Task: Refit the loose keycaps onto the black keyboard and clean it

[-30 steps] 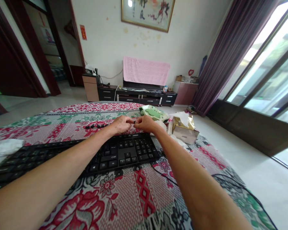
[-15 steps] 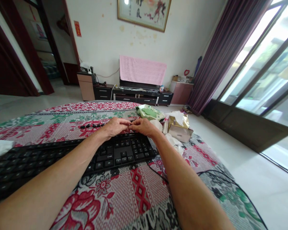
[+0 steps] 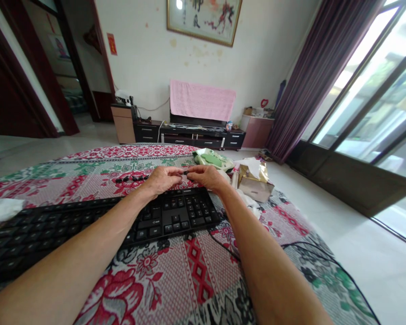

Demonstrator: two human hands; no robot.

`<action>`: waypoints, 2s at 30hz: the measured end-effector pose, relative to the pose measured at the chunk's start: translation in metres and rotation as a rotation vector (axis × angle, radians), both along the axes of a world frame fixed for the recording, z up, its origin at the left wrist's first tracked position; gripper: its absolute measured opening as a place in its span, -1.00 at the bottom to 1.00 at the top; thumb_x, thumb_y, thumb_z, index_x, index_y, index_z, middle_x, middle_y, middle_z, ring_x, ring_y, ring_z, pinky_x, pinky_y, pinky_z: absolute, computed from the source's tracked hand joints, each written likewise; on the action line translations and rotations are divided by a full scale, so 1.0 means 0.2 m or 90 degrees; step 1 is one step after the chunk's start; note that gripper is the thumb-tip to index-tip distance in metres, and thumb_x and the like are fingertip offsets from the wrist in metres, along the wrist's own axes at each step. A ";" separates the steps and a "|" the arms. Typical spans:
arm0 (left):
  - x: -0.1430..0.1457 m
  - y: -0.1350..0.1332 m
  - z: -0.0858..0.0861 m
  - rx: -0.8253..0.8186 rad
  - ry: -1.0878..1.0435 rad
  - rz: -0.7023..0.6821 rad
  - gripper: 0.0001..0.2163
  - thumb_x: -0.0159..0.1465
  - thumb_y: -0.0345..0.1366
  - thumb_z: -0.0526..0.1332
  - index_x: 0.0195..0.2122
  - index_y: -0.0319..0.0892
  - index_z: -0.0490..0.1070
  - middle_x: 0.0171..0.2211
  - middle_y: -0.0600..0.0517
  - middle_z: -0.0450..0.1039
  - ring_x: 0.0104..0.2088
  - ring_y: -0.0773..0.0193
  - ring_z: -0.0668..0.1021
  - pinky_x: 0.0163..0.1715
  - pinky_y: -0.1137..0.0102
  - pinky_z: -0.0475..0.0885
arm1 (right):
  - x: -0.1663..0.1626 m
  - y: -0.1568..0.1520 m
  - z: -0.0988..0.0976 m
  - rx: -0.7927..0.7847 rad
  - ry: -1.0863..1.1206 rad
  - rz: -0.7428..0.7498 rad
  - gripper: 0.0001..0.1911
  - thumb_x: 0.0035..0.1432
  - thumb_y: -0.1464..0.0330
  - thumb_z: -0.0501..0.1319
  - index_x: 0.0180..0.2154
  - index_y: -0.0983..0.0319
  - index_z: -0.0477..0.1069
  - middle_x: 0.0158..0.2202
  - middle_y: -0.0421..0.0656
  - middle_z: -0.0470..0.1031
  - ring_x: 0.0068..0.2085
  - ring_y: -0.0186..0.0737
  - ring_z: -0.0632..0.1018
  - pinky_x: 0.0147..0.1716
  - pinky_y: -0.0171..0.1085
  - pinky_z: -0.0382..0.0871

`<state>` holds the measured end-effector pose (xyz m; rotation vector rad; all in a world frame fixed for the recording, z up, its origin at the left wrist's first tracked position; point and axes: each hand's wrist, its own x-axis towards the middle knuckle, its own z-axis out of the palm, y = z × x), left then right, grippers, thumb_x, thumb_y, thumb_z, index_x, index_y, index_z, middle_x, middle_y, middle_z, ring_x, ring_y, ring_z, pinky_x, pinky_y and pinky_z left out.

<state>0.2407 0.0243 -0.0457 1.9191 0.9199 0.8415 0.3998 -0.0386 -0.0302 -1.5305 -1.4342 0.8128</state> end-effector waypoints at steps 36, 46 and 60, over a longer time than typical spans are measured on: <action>-0.04 -0.07 0.06 -0.154 -0.062 0.014 -0.78 0.00 -0.39 0.13 -0.34 -0.25 0.50 -0.60 0.08 0.39 -0.64 0.44 0.34 -0.65 0.52 0.25 | -0.05 -0.07 -0.02 -0.021 0.365 0.032 -0.79 0.00 0.40 0.25 -0.23 0.22 0.45 -0.29 -0.14 0.52 -0.30 -0.34 0.52 -0.28 -0.34 0.43; -0.03 -0.08 0.06 -0.135 -0.045 -0.058 -0.83 0.03 -0.33 0.19 -0.37 -0.25 0.49 -0.64 0.10 0.35 -0.65 0.46 0.33 -0.69 0.53 0.23 | -0.06 -0.12 -0.05 -0.051 0.389 0.023 -0.80 -0.01 0.42 0.26 -0.25 0.26 0.43 -0.29 -0.12 0.49 -0.29 -0.33 0.52 -0.25 -0.34 0.45; -0.04 -0.11 0.08 -0.122 0.031 -0.035 -0.87 -0.05 -0.28 0.22 -0.51 -0.23 0.47 -0.68 0.10 0.32 -0.67 0.42 0.34 -0.68 0.51 0.22 | -0.08 -0.13 -0.03 0.037 0.034 0.014 -0.84 -0.09 0.32 0.27 -0.36 0.18 0.45 -0.41 -0.21 0.49 -0.37 -0.33 0.50 -0.32 -0.28 0.40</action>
